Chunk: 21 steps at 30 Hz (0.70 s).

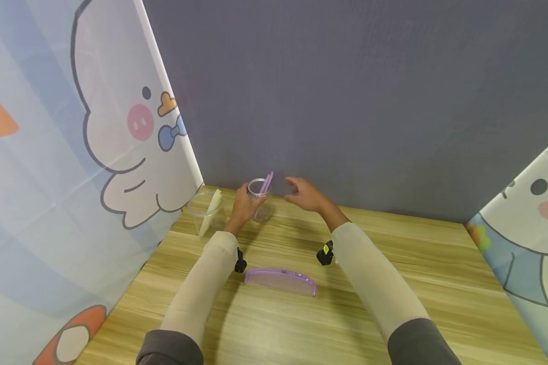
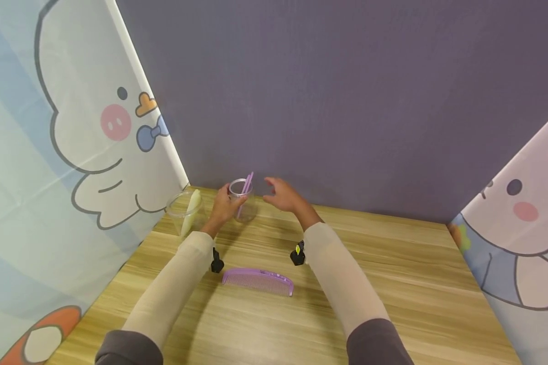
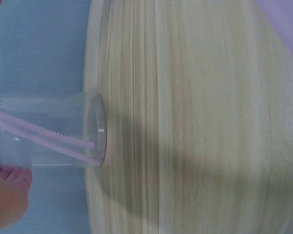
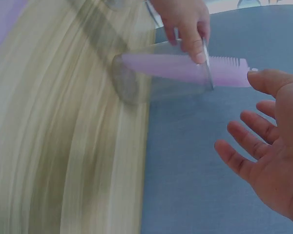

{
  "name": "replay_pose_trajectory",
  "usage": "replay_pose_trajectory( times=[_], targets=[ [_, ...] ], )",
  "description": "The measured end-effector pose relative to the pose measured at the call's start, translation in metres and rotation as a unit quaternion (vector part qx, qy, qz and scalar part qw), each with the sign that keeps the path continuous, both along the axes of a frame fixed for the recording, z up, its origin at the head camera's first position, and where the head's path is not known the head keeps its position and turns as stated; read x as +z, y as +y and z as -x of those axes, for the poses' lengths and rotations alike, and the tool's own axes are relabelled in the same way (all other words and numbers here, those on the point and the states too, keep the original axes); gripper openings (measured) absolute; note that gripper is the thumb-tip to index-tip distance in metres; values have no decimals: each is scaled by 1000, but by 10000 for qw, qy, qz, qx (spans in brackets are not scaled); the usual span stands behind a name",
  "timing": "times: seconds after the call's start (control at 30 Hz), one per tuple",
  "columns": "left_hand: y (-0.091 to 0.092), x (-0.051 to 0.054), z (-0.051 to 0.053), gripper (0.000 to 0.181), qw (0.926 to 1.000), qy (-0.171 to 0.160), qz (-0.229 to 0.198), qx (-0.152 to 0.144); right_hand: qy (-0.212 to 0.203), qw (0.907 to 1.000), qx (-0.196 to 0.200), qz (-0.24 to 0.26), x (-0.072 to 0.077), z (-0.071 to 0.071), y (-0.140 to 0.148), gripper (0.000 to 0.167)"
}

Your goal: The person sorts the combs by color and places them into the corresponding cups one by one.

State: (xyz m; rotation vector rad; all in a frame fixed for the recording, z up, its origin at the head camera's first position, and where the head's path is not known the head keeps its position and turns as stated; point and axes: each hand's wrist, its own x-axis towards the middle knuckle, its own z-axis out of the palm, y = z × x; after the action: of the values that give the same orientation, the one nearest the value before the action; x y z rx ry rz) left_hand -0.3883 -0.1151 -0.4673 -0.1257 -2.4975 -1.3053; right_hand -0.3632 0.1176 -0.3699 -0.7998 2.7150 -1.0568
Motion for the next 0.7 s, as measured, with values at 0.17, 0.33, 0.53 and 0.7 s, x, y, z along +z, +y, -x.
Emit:
replay_pose_trajectory(
  times=[0.17,0.33,0.53,0.7],
  targets=[
    [0,0,0,80,10000,48,-5,-8,151,9991,32,-403,-15,-5,10,61],
    [-1,-1,2,81,10000,3,38,2,327,9972,22,-672,-31,-13,18,49],
    [-1,-1,2,80,10000,0,90,3,411,9964,119,-731,-42,-25,25,42],
    [0,-2,3,80,10000,-56,74,-2,353,9957,278,-813,-50,-35,29,40]
  ],
)
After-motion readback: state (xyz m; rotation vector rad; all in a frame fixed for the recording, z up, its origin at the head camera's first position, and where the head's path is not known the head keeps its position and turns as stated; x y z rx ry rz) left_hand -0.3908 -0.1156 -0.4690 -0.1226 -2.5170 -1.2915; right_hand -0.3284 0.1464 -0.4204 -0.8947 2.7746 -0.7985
